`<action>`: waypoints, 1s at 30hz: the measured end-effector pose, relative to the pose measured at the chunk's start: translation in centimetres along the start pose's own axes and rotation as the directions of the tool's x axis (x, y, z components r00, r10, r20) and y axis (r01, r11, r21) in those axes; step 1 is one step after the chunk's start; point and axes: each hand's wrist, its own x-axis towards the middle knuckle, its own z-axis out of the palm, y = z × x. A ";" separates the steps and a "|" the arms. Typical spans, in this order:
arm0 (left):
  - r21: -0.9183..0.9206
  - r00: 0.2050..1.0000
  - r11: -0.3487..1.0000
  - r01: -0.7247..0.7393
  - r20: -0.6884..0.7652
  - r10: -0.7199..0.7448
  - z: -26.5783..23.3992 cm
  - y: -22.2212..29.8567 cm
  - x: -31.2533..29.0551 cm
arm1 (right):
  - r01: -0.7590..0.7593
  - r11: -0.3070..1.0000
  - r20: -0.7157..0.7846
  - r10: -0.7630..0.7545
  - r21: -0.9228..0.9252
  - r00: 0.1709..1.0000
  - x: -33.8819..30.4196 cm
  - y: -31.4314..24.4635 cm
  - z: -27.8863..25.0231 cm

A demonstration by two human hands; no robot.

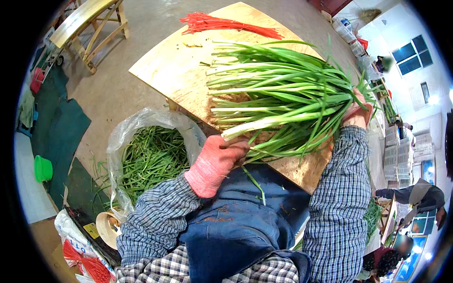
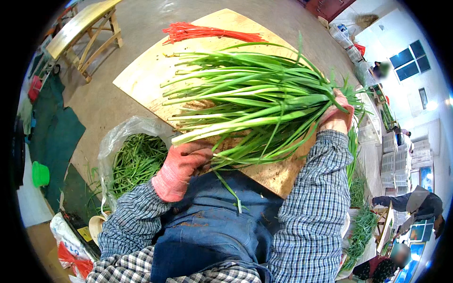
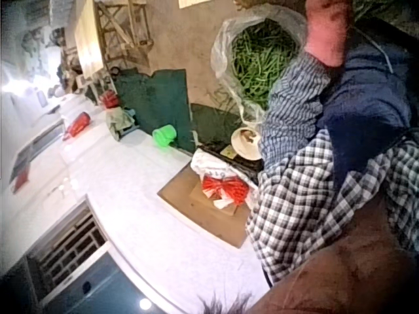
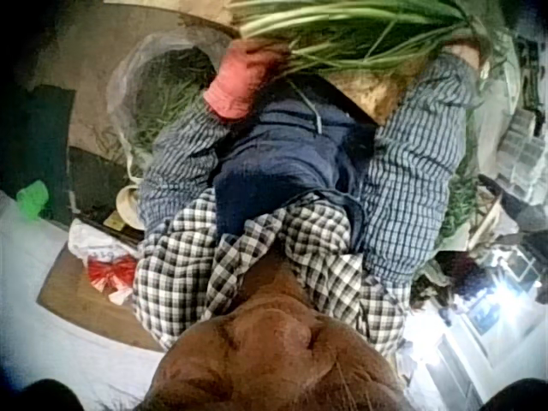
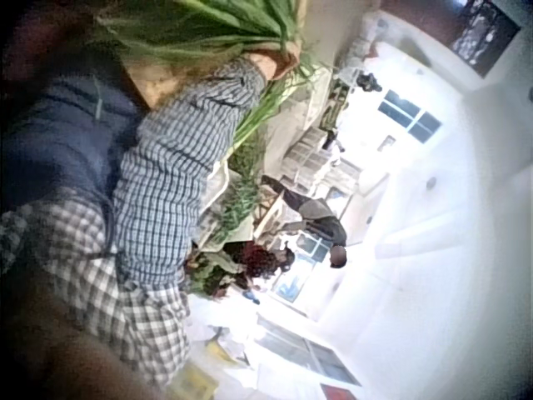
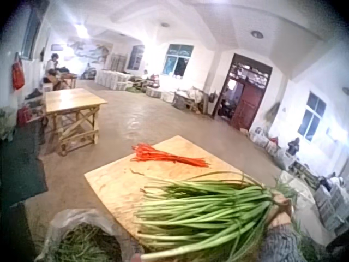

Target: The person gathers green vegetables into bunches, secures each bunch with a red rubber band, and places the finished bundles into a plastic crate.

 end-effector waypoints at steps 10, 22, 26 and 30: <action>0.159 0.941 0.932 0.324 -0.159 -0.300 -5.6 6.2 -4.3 | 0.350 0.915 0.063 -0.345 -0.201 0.937 1.7 -2.7 -4.7; 0.719 0.956 0.655 0.232 -0.292 -0.018 -10.9 1.2 -8.2 | 0.677 0.384 0.293 -0.689 -0.628 0.663 0.1 -5.1 -6.7; -0.355 0.901 0.874 0.333 -0.155 -0.406 -4.6 5.1 -0.2 | 0.662 0.574 0.269 -0.622 -0.481 0.735 0.5 -6.5 -6.3; -0.412 0.981 0.894 0.177 -0.001 -0.195 -3.5 1.6 2.6 | 0.482 0.865 0.309 -0.424 -0.142 0.851 1.1 -5.5 -3.6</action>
